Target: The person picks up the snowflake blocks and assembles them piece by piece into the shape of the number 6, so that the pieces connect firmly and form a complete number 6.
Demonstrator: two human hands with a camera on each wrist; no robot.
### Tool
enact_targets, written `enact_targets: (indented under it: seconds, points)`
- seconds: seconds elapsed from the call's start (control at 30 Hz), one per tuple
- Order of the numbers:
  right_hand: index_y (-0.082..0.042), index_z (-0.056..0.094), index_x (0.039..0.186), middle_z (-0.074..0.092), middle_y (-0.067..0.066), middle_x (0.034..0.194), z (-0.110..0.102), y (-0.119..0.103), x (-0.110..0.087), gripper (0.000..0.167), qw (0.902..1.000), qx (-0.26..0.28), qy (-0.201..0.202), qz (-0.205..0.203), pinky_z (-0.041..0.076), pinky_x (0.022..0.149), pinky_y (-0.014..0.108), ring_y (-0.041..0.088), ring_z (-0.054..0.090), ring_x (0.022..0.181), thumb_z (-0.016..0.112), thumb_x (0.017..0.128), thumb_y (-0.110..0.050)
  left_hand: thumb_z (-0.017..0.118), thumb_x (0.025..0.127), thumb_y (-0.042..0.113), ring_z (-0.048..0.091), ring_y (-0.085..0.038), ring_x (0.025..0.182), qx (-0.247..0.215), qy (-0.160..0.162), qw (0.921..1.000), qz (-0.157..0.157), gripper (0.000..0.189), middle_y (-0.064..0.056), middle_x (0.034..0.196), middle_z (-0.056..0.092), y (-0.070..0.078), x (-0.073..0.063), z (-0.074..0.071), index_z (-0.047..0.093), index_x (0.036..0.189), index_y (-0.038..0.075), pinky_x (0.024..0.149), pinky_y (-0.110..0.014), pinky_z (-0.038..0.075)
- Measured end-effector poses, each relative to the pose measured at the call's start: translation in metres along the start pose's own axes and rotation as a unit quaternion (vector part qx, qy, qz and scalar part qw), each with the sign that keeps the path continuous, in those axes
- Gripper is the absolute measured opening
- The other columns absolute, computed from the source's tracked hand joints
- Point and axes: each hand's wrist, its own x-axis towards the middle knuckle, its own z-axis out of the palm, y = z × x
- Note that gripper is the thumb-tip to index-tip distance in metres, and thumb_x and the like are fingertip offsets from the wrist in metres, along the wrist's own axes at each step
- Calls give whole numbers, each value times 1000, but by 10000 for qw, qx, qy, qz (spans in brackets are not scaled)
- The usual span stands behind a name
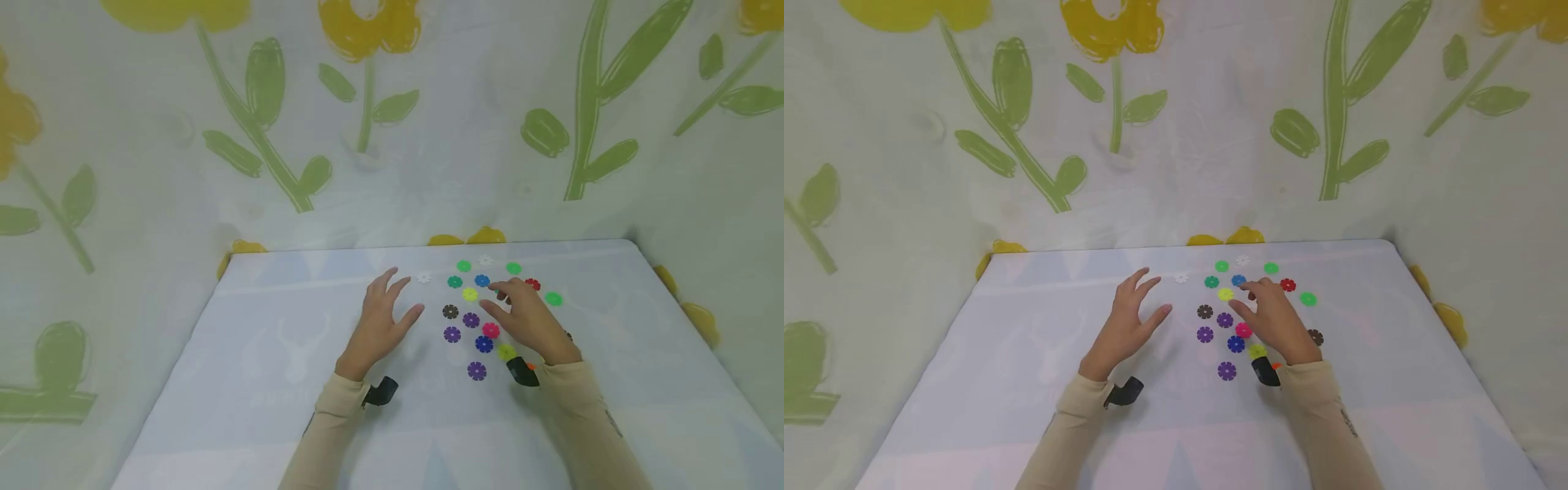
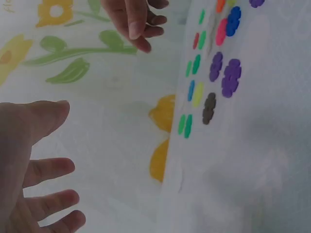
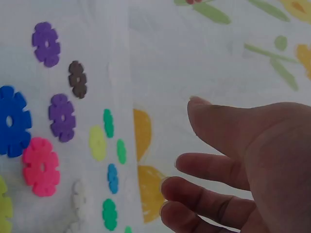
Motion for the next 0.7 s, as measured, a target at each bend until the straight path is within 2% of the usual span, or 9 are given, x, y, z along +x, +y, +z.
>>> enact_targets:
  seconds: [0.13,0.27,0.43,0.57,0.7]
  points:
    - [2,60,139,63,22,121,8,6,5,50,9994,135,-182,270,57,92,51,37,59,110,68,101,-30,65,101,42,41,-35,146,-250,-187,9994,-147,56,-14,157,46,-2,-1,10,57,145,8,118,-56,41]
    - [0,57,142,62,21,125,18,10,11,52,9971,331,-467,507,57,93,49,35,57,110,68,101,-30,65,102,38,53,-33,135,-577,-306,9975,-253,51,-15,144,57,-3,1,19,61,139,4,114,-51,46]
    - [-1,58,141,62,21,127,27,9,17,52,9943,419,-659,724,57,95,50,33,59,110,70,100,-31,65,101,38,64,-28,116,-772,-518,9934,-666,47,-13,129,66,-2,2,32,64,135,5,99,-45,55]
    - [0,61,138,63,22,125,33,9,18,50,9946,372,-660,712,56,96,52,34,61,108,71,99,-30,67,100,37,66,-21,105,-853,-796,9881,-1005,43,-9,120,71,1,3,44,67,131,8,88,-35,56]
    - [1,64,134,64,22,123,39,11,18,47,9959,336,-604,588,57,97,53,34,62,108,72,98,-28,71,98,36,63,-13,91,-751,-1144,9836,-1171,41,-5,111,72,5,3,58,69,128,8,77,-27,54]
